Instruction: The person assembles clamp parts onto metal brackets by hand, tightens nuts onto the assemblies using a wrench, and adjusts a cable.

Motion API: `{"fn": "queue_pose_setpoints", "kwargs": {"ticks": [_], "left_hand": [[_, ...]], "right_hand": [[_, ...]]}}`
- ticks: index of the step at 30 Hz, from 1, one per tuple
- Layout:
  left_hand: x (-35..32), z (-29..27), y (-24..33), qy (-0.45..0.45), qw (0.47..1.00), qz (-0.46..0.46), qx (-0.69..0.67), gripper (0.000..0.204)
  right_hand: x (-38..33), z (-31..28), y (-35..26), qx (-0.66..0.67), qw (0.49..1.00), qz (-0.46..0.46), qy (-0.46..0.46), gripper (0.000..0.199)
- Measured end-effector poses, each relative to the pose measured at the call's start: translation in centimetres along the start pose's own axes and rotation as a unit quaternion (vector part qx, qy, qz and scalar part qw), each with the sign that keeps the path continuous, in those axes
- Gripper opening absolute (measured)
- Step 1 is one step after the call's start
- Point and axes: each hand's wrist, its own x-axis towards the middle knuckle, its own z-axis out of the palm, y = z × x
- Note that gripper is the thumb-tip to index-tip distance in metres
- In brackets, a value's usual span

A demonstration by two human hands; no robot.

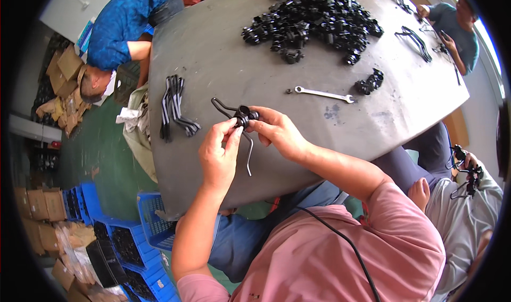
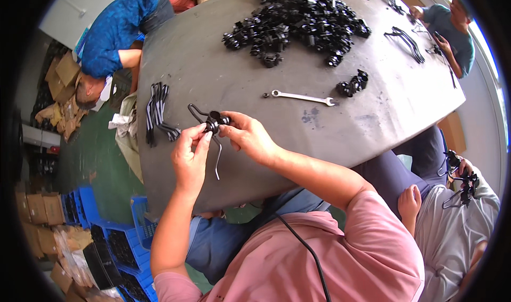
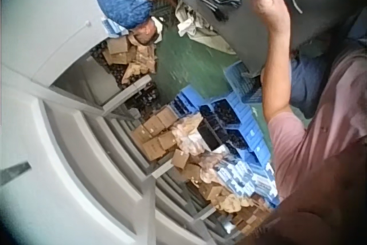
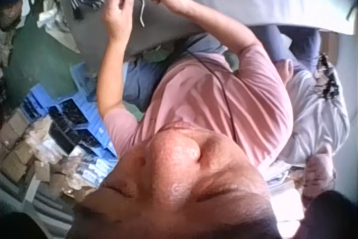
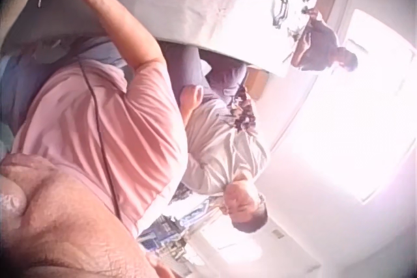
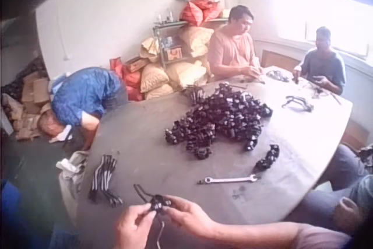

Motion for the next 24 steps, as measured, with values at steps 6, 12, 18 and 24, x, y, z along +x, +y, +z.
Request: {"fn": "queue_pose_setpoints", "kwargs": {"ticks": [6, 12, 18, 24], "left_hand": [[2.8, 4.0, 1.0, 0.019, 0.997, -0.054, -0.048, 0.03], [6.3, 13.1, -2.1, -0.067, 0.992, 0.03, 0.104, 0.038], [7.9, 15.9, -3.9, -0.093, 0.992, 0.055, 0.06, 0.017], [4.7, 8.8, -3.6, -0.131, 0.966, -0.204, -0.091, 0.014]], "right_hand": [[-2.7, -5.0, -1.6, 0.022, 0.985, -0.059, 0.164, 0.05], [-4.9, -10.7, -2.7, 0.015, 0.962, -0.109, 0.248, 0.047], [-5.4, -10.9, -2.8, -0.014, 0.965, -0.086, 0.246, 0.049], [-2.5, -6.8, -1.8, -0.023, 0.978, -0.06, 0.197, 0.052]]}}
